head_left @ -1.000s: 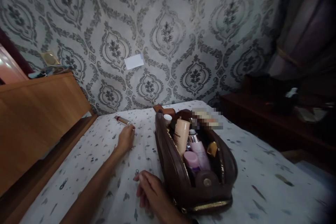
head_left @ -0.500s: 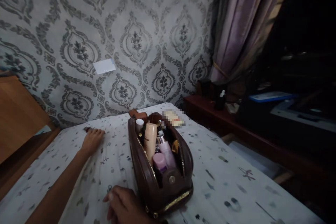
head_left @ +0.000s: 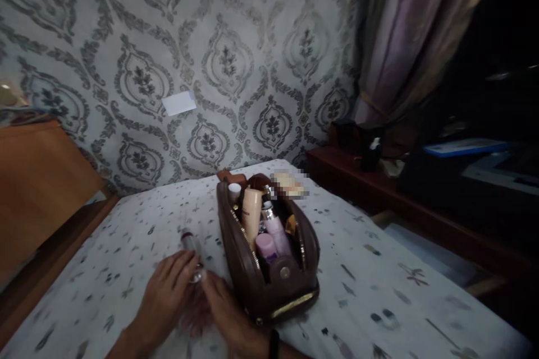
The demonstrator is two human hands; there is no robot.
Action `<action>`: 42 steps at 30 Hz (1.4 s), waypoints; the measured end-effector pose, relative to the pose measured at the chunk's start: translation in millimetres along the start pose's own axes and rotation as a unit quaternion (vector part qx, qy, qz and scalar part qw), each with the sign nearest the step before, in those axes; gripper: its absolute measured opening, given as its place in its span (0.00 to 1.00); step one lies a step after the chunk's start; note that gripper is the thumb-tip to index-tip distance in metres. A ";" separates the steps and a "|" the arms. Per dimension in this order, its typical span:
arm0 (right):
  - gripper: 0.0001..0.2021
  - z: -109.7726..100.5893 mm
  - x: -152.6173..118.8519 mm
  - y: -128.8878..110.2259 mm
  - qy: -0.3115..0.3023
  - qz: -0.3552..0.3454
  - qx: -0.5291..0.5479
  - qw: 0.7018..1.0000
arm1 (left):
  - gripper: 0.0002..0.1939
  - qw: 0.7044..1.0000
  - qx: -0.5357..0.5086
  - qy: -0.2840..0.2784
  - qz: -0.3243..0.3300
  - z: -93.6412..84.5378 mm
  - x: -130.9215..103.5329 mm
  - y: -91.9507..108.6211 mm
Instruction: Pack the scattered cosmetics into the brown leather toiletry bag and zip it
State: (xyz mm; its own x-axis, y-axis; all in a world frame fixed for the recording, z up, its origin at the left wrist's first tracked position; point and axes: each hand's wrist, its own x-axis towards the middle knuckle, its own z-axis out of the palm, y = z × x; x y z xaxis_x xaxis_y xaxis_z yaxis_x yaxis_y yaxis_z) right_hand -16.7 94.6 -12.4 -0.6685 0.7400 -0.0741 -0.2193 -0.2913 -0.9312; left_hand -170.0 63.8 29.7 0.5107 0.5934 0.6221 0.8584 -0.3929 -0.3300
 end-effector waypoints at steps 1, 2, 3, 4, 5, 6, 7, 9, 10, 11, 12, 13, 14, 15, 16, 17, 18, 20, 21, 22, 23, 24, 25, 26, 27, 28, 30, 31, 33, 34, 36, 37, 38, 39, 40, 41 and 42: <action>0.36 -1.5 -0.8 0.7 0.005 0.003 0.009 1.000 | 0.15 0.999 -0.044 -0.002 0.000 -5.6 -1.1 7.8; 0.36 -2.8 -1.6 1.3 0.017 0.008 0.025 1.000 | 0.17 0.995 -0.094 -0.010 -0.008 -10.7 -2.1 13.1; 0.35 -3.7 -2.2 1.7 0.025 0.003 0.037 0.999 | 0.20 0.988 -0.149 -0.018 -0.024 -15.3 -3.2 16.1; 0.34 -4.1 -2.8 1.8 0.025 0.002 0.050 0.998 | 0.22 0.977 -0.205 -0.027 -0.049 -19.1 -4.2 17.2; 0.32 -4.0 -3.1 1.7 0.029 0.005 0.066 0.997 | 0.22 0.961 -0.260 -0.032 -0.083 -21.9 -4.9 16.9; 0.32 -3.5 -3.5 1.3 0.029 0.012 0.082 0.996 | 0.20 0.942 -0.310 -0.033 -0.127 -23.2 -5.3 15.5; 0.31 -2.8 -3.8 0.6 0.029 0.021 0.095 0.995 | 0.18 0.919 -0.349 -0.029 -0.180 -22.6 -5.1 13.2; 0.31 -1.3 -4.9 -1.2 0.030 0.036 0.111 0.993 | 0.14 0.873 -0.384 -0.008 -0.301 -15.0 -3.3 6.6; 0.32 -0.8 -5.7 -2.2 0.033 0.039 0.112 0.992 | 0.14 0.850 -0.381 0.010 -0.364 -8.2 -2.0 2.2; 0.32 -0.7 -6.7 -3.3 0.036 0.038 0.110 0.993 | 0.15 0.825 -0.371 0.033 -0.425 0.0 -0.9 -3.1; 0.32 -1.0 -7.8 -4.5 0.034 0.035 0.105 0.993 | 0.16 0.796 -0.362 0.058 -0.482 8.7 -0.2 -9.1; 0.33 -1.6 -8.9 -5.6 0.028 0.030 0.096 0.995 | 0.18 0.758 -0.365 0.083 -0.535 17.0 -0.3 -15.7; 0.33 -2.2 -9.8 -6.8 0.019 0.023 0.086 0.996 | 0.20 0.713 -0.383 0.105 -0.578 24.1 -1.2 -22.5; 0.33 -2.7 -10.5 -8.0 0.006 0.018 0.076 0.997 | 0.23 0.667 -0.418 0.119 -0.605 29.2 -3.0 -29.3; 0.32 -3.0 -11.0 -9.4 -0.009 0.015 0.067 0.998 | 0.25 0.623 -0.466 0.126 -0.616 31.9 -5.5 -35.6; 0.33 -2.7 -11.4 -11.0 -0.022 0.017 0.063 0.998 | 0.27 0.585 -0.519 0.126 -0.610 32.1 -8.3 -41.1; 0.34 -2.0 -11.6 -12.9 -0.029 0.023 0.063 0.997 | 0.29 0.556 -0.569 0.121 -0.594 30.3 -11.2 -45.5; 0.37 0.7 -12.7 -17.8 -0.033 0.048 0.077 0.995 | 0.28 0.522 -0.637 0.117 -0.555 22.4 -15.9 -50.7; 0.38 2.5 -13.7 -20.6 -0.035 0.065 0.085 0.994 | 0.27 0.516 -0.654 0.117 -0.541 17.6 -17.3 -51.6; 0.39 4.2 -15.1 -23.5 -0.036 0.080 0.091 0.992 | 0.25 0.513 -0.663 0.118 -0.532 13.1 -18.0 -51.6; 0.39 5.6 -16.8 -26.2 -0.040 0.094 0.093 0.990 | 0.24 0.514 -0.669 0.118 -0.523 9.2 -18.1 -50.9; 0.38 6.8 -18.7 -28.6 -0.044 0.106 0.089 0.989 | 0.24 0.517 -0.676 0.112 -0.514 6.0 -17.8 -49.8; 0.36 7.5 -20.7 -30.5 -0.050 0.118 0.080 0.989 | 0.24 0.522 -0.681 0.102 -0.503 3.7 -17.3 -48.6; 0.34 7.9 -22.7 -31.9 -0.058 0.127 0.066 0.988 | 0.24 0.529 -0.684 0.090 -0.493 2.0 -16.7 -47.5; 0.31 8.0 -24.6 -32.8 -0.066 0.132 0.050 0.988 | 0.24 0.538 -0.685 0.077 -0.485 0.9 -16.2 -46.7; 0.29 8.0 -26.5 -33.3 -0.073 0.133 0.032 0.988 | 0.24 0.548 -0.683 0.065 -0.479 0.0 -15.9 -46.4; 0.25 8.1 -29.4 -33.4 -0.084 0.125 -0.008 0.989 | 0.25 0.567 -0.675 0.049 -0.469 -1.6 -16.0 -47.1; 0.24 8.5 -30.3 -33.1 -0.088 0.117 -0.031 0.989 | 0.25 0.578 -0.669 0.043 -0.466 -2.6 -16.3 -48.0; 0.20 9.8 -31.2 -31.7 -0.085 0.091 -0.093 0.988 | 0.24 0.604 -0.648 0.033 -0.463 -4.3 -17.4 -50.3; 0.19 10.7 -31.2 -30.7 -0.080 0.074 -0.130 0.985 | 0.24 0.620 -0.632 0.032 -0.464 -4.8 -18.2 -51.2; 0.15 12.1 -31.1 -28.8 -0.067 0.041 -0.198 0.977 | 0.25 0.646 -0.603 0.032 -0.466 -4.5 -19.8 -52.3; 0.14 12.6 -31.2 -28.1 -0.063 0.030 -0.220 0.973 | 0.27 0.655 -0.593 0.033 -0.468 -3.6 -20.8 -52.5; 0.13 12.8 -31.3 -27.6 -0.064 0.026 -0.232 0.970 | 0.30 0.661 -0.586 0.033 -0.469 -2.5 -21.7 -52.4; 0.13 12.8 -31.5 -27.4 -0.070 0.027 -0.235 0.969 | 0.32 0.663 -0.582 0.032 -0.469 -1.4 -22.6 -52.4; 0.13 12.5 -31.7 -27.3 -0.075 0.029 -0.235 0.969 | 0.34 0.664 -0.581 0.032 -0.469 -0.7 -23.3 -52.5; 0.14 12.0 -31.9 -27.2 -0.079 0.031 -0.233 0.969 | 0.36 0.663 -0.584 0.034 -0.467 -0.7 -23.9 -52.8; 0.14 11.3 -31.9 -26.9 -0.080 0.031 -0.232 0.969 | 0.37 0.661 -0.590 0.037 -0.462 -1.7 -24.3 -53.5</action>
State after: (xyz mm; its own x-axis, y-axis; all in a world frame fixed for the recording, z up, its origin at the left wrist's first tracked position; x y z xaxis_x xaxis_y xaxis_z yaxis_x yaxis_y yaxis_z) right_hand 2.5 72.0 19.1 -0.7805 0.6148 -0.1134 0.1426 -0.0016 -0.9898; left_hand -228.4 69.2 33.4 -0.2465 0.9445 0.2170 0.1442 -0.1857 0.9720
